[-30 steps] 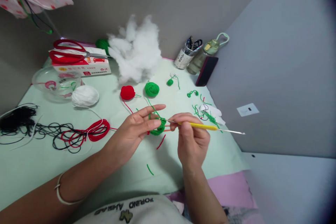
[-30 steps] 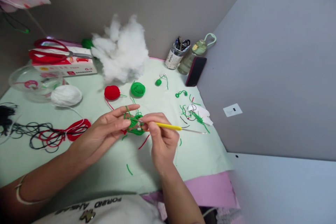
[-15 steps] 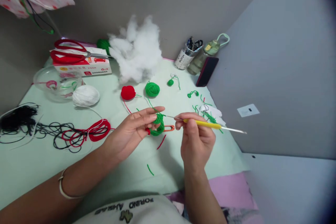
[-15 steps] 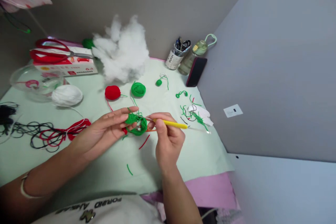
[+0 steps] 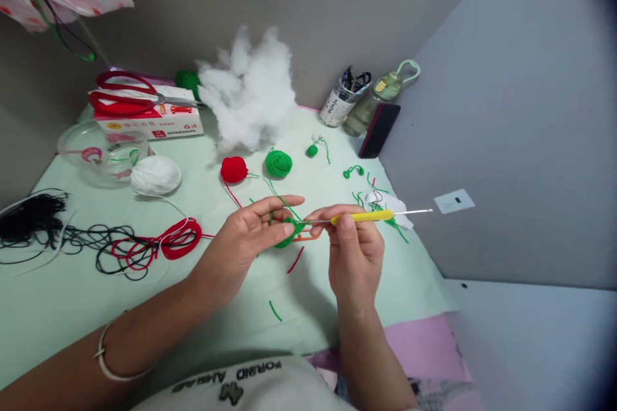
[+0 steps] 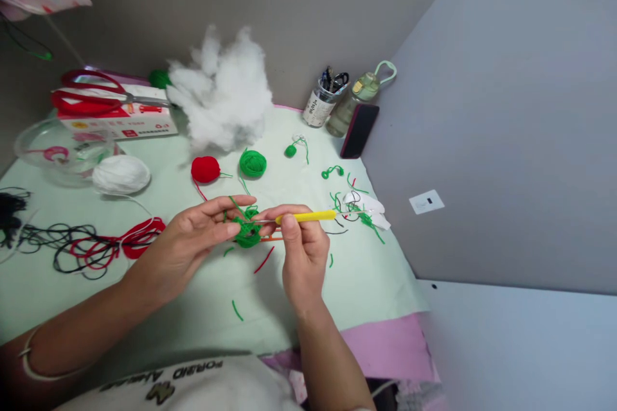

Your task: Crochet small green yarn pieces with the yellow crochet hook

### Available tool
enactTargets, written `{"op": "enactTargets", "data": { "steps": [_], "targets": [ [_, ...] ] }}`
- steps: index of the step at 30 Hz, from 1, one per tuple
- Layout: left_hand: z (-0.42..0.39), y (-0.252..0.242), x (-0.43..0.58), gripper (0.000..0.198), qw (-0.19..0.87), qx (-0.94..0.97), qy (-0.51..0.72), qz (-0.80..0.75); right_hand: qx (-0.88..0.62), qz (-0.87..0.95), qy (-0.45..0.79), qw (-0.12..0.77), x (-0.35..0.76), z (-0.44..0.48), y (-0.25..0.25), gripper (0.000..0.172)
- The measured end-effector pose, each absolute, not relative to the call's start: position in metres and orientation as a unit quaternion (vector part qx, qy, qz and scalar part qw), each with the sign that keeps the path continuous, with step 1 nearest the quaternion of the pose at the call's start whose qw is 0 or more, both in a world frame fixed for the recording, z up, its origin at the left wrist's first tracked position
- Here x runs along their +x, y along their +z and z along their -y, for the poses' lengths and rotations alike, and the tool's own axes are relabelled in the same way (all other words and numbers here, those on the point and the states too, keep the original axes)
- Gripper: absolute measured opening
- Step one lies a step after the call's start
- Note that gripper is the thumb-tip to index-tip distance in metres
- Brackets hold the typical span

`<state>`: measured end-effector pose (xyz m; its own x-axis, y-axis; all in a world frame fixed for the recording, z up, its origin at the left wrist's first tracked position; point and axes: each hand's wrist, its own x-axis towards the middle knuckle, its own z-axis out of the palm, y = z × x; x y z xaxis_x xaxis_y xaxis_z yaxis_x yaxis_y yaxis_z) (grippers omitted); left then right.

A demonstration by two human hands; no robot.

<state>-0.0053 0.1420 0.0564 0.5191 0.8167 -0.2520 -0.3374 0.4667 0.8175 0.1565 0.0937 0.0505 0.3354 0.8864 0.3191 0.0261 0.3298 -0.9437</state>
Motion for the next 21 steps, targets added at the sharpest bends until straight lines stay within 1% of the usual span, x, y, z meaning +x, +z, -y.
{"op": "enactTargets", "data": {
  "steps": [6,12,14,15,17,19,20,21],
  "targets": [
    [-0.139,0.054,-0.007,0.032,0.74,0.423,0.382,-0.356,-0.498,0.569,0.193,0.625,0.151,-0.086,0.052,0.021],
    [-0.138,0.055,-0.005,0.032,0.657,0.487,0.412,-0.402,-0.467,0.692,0.04,0.549,0.151,-0.082,0.052,0.026],
    [-0.137,0.057,-0.003,0.033,0.646,0.492,0.423,-0.404,-0.469,0.715,0.0,0.519,0.15,-0.082,0.049,0.025],
    [-0.136,0.058,-0.002,0.035,0.658,0.479,0.423,-0.398,-0.476,0.722,-0.025,0.502,0.149,-0.083,0.047,0.025],
    [-0.135,0.058,-0.001,0.045,0.723,0.419,0.402,-0.374,-0.489,0.728,-0.086,0.474,0.148,-0.084,0.039,0.028],
    [-0.137,0.056,0.0,0.053,0.803,0.334,0.357,-0.341,-0.475,0.719,-0.145,0.487,0.148,-0.085,0.033,0.031],
    [-0.138,0.055,-0.001,0.053,0.831,0.298,0.339,-0.326,-0.479,0.716,-0.127,0.492,0.148,-0.086,0.032,0.032],
    [-0.14,0.054,-0.001,0.05,0.848,0.273,0.329,-0.314,-0.477,0.702,-0.09,0.521,0.149,-0.087,0.032,0.031]
  ]
}}
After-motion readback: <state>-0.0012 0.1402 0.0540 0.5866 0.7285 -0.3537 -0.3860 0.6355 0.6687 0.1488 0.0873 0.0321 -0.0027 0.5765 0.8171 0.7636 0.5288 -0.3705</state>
